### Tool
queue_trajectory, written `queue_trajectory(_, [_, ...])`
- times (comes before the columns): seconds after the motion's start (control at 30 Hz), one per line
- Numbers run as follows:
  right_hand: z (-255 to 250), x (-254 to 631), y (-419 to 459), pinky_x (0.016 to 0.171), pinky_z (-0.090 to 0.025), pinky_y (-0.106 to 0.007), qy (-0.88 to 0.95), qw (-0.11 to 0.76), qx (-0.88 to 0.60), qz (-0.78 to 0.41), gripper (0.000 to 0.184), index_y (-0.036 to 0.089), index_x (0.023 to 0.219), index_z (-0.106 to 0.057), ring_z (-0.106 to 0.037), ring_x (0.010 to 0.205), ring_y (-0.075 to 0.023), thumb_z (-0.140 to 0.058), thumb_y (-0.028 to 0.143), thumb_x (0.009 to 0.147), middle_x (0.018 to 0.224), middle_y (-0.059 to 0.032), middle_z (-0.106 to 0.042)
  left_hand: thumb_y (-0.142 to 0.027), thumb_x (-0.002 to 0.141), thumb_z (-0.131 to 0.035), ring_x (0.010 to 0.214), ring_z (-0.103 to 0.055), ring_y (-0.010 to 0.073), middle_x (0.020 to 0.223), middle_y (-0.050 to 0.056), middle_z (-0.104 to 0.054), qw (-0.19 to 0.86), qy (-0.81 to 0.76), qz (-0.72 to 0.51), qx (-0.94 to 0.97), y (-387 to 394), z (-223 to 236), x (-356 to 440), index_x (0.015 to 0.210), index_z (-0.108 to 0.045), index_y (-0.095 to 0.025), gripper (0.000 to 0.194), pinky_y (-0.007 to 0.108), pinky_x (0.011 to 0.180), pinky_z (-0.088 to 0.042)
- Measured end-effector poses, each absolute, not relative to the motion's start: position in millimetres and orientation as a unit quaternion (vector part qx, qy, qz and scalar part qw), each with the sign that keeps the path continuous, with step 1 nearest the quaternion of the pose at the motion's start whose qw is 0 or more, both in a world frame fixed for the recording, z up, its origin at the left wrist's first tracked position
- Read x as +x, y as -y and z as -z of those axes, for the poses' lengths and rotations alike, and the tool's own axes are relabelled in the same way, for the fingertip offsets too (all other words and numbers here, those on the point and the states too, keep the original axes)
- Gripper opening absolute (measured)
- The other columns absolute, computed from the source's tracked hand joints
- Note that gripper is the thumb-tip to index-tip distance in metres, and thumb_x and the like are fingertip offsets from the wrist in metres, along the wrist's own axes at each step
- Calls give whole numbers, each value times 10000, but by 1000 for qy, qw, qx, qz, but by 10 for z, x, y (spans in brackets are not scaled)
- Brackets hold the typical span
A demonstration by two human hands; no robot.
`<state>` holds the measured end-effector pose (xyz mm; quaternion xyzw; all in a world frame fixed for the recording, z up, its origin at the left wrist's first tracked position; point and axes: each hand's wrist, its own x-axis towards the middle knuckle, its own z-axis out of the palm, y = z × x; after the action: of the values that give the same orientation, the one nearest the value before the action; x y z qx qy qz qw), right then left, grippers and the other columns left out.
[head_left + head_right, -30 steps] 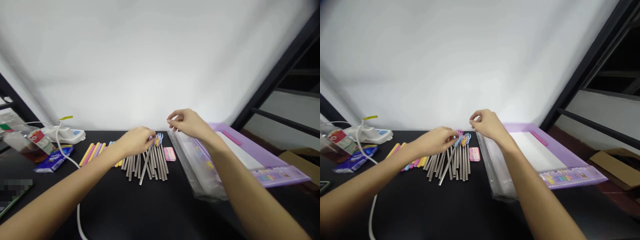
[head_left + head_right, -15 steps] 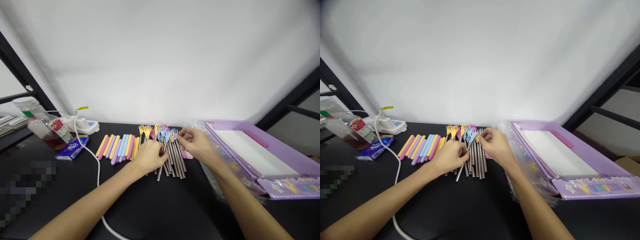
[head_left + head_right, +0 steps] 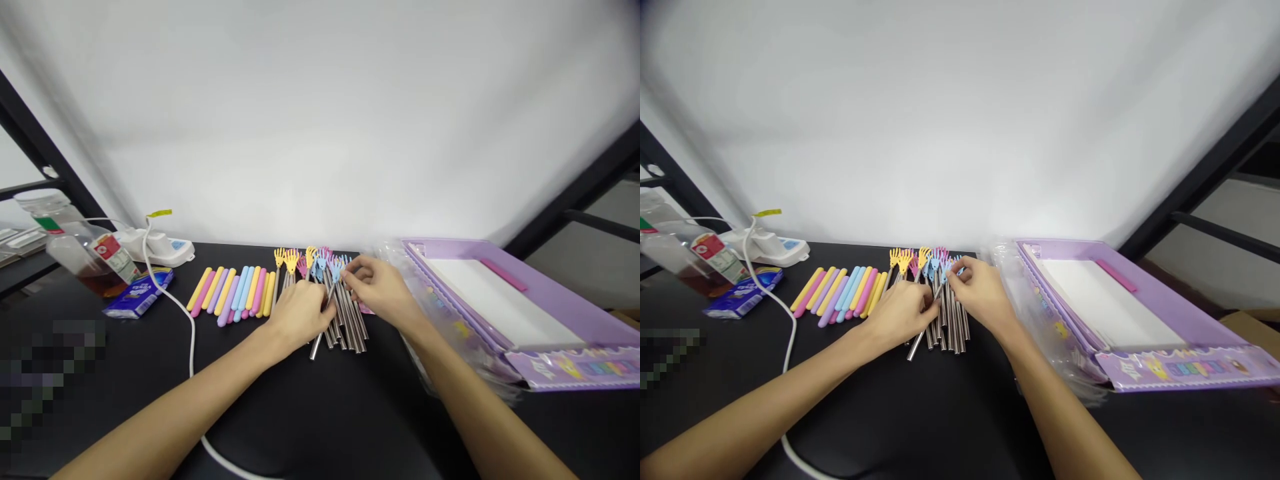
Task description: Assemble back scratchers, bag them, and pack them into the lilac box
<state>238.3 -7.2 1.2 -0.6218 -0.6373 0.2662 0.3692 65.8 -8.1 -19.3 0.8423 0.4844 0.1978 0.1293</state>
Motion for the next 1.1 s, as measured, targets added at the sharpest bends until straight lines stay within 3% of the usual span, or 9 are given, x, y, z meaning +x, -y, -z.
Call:
queue_trajectory(0.1, [-34, 2402, 68, 480, -454, -259, 614, 414, -613, -275, 216, 193, 816, -615, -622, 505, -164, -649, 403, 849, 589, -5, -631, -297, 934, -475, 559, -527, 149, 594, 4, -572, 198, -457, -279, 821, 75, 162, 619, 654, -527, -189, 305, 279, 548, -314])
queue_trajectory(0.2, [-83, 2405, 89, 470, -437, -253, 598, 445, -553, -372, 324, 174, 825, -633, -555, 474, -126, -685, 494, 833, 608, -5, -619, -387, 990, -437, 558, -456, 119, 612, -29, -514, 282, -407, -346, 797, 110, 70, 557, 732, -539, -180, 346, 259, 551, -318])
queue_trajectory(0.37, [-123, 2362, 144, 475, -399, -205, 568, 450, -421, -546, 294, 160, 829, -682, -512, 508, -73, -810, 416, 762, 654, 17, -604, -488, 1004, -406, 554, -361, 106, 629, -36, -444, 387, -334, -318, 798, 170, -62, 439, 822, -635, -165, 436, 247, 523, -282])
queue_trajectory(0.5, [-68, 2311, 112, 480, -437, -205, 495, 527, -419, -550, 319, 143, 735, -686, -551, 504, -81, -841, 422, 729, 618, -2, -629, -511, 1010, -367, 558, -472, 135, 582, -4, -497, 205, -447, -289, 821, 51, -144, 187, 714, -627, -173, 519, 271, 574, -330])
queue_trajectory(0.57, [-42, 2290, 91, 482, -456, -205, 454, 555, -421, -555, 329, 134, 728, -697, -578, 513, -93, -852, 423, 713, 620, -22, -651, -444, 1004, -369, 649, -584, 203, 668, 47, -604, 64, -549, -243, 797, -67, -177, -6, 774, -663, -184, 455, 306, 623, -375])
queue_trajectory(0.63, [-30, 2274, 79, 515, -488, -204, 426, 571, -417, -564, 326, 128, 751, -713, -619, 555, -109, -870, 407, 690, 652, -45, -682, -378, 982, -352, 789, -662, 303, 860, 114, -697, -5, -646, -158, 747, -186, -191, -196, 942, -700, -197, 394, 359, 662, -423])
queue_trajectory(0.73, [-35, 2257, 78, 556, -518, -199, 404, 585, -416, -568, 340, 125, 788, -731, -646, 592, -119, -893, 394, 656, 678, -58, -703, -329, 952, -313, 940, -684, 382, 1050, 159, -716, -4, -689, -58, 722, -306, -168, -388, 1169, -671, -230, 431, 428, 718, -478])
queue_trajectory(0.87, [-48, 2251, 82, 549, -513, -182, 397, 591, -410, -570, 342, 118, 774, -731, -635, 576, -106, -901, 384, 643, 659, -44, -684, -293, 890, -368, 1022, -685, 377, 1165, 168, -704, 48, -673, 2, 738, -354, -119, -430, 1322, -597, -253, 491, 452, 779, -514])
queue_trajectory(1.1, [-41, 2255, 92, 547, -504, -168, 397, 585, -401, -583, 306, 120, 766, -731, -621, 578, -95, -887, 365, 670, 654, -32, -668, -377, 838, -484, 901, -729, 328, 976, 135, -757, 72, -670, -31, 738, -356, -85, -362, 1175, -694, -233, 422, 384, 765, -530])
